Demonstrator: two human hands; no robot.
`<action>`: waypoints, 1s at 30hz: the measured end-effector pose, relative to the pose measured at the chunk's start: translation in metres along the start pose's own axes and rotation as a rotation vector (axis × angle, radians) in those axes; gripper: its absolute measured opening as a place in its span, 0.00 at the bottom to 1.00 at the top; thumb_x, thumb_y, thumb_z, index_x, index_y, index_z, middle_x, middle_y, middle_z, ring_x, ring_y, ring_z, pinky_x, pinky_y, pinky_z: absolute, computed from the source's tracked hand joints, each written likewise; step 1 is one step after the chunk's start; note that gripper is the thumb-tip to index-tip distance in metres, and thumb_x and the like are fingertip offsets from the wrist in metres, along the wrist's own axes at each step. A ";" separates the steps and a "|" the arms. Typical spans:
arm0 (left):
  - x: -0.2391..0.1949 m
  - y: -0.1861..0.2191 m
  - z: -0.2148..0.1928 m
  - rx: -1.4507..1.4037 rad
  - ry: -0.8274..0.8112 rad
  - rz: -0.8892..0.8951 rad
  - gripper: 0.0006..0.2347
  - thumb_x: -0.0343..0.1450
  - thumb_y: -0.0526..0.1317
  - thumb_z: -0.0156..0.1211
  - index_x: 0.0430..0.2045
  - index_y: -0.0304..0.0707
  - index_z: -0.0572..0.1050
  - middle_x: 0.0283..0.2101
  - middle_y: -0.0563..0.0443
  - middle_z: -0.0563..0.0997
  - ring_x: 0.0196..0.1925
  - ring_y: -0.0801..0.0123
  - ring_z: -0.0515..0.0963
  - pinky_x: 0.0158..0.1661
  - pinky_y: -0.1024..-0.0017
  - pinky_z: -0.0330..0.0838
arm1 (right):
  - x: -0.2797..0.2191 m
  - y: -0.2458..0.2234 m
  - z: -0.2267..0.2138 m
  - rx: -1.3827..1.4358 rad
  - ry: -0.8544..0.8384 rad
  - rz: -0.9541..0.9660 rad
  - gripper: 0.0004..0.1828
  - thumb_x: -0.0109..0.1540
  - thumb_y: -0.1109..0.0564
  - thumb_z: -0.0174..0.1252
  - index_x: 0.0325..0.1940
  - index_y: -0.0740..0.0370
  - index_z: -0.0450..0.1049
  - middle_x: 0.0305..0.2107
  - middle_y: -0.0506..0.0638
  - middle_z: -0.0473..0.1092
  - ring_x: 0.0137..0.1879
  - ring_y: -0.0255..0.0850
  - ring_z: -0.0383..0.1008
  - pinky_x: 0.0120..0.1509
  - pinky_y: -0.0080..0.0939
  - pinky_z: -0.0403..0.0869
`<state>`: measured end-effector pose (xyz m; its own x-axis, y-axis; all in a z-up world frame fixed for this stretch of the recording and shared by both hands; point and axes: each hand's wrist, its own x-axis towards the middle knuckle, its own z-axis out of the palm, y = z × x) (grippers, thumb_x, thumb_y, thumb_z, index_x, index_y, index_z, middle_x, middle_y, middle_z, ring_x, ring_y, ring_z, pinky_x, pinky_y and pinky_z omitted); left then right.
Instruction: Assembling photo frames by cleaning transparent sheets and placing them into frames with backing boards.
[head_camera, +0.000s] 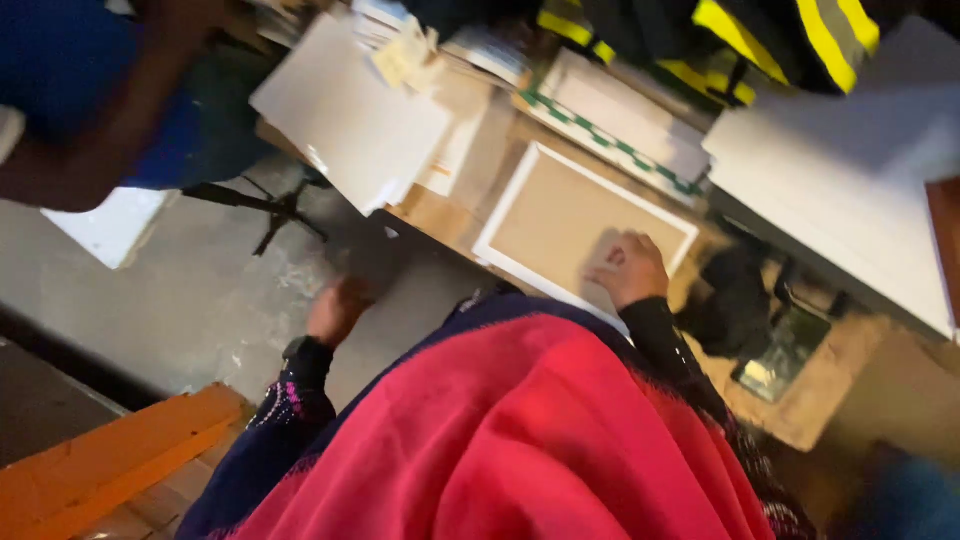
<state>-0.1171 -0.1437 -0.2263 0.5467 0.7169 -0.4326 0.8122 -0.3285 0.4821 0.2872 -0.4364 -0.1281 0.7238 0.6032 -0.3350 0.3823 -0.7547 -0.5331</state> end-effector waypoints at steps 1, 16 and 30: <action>-0.006 -0.038 0.035 0.005 -0.026 0.004 0.17 0.64 0.45 0.68 0.45 0.41 0.76 0.43 0.40 0.81 0.46 0.44 0.79 0.44 0.50 0.73 | -0.006 -0.002 -0.006 -0.001 -0.004 0.027 0.22 0.44 0.51 0.74 0.32 0.58 0.70 0.34 0.51 0.66 0.47 0.49 0.73 0.49 0.43 0.73; -0.059 -0.180 0.053 -0.101 -0.206 -0.451 0.26 0.58 0.52 0.74 0.47 0.46 0.76 0.36 0.47 0.85 0.43 0.56 0.83 0.44 0.64 0.74 | -0.009 -0.015 -0.016 0.008 -0.092 0.039 0.21 0.49 0.45 0.74 0.32 0.53 0.69 0.33 0.46 0.61 0.47 0.44 0.71 0.50 0.39 0.71; -0.036 -0.124 0.076 -0.184 -0.342 -0.260 0.25 0.60 0.49 0.73 0.50 0.49 0.74 0.44 0.45 0.83 0.49 0.53 0.80 0.48 0.60 0.74 | -0.018 -0.026 -0.022 0.009 -0.034 0.018 0.20 0.49 0.49 0.74 0.33 0.57 0.70 0.33 0.49 0.62 0.48 0.49 0.70 0.50 0.43 0.71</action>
<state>-0.2218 -0.1761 -0.3284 0.3902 0.5069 -0.7686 0.8985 -0.0274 0.4381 0.2772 -0.4329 -0.0909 0.7103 0.5984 -0.3707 0.3642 -0.7631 -0.5339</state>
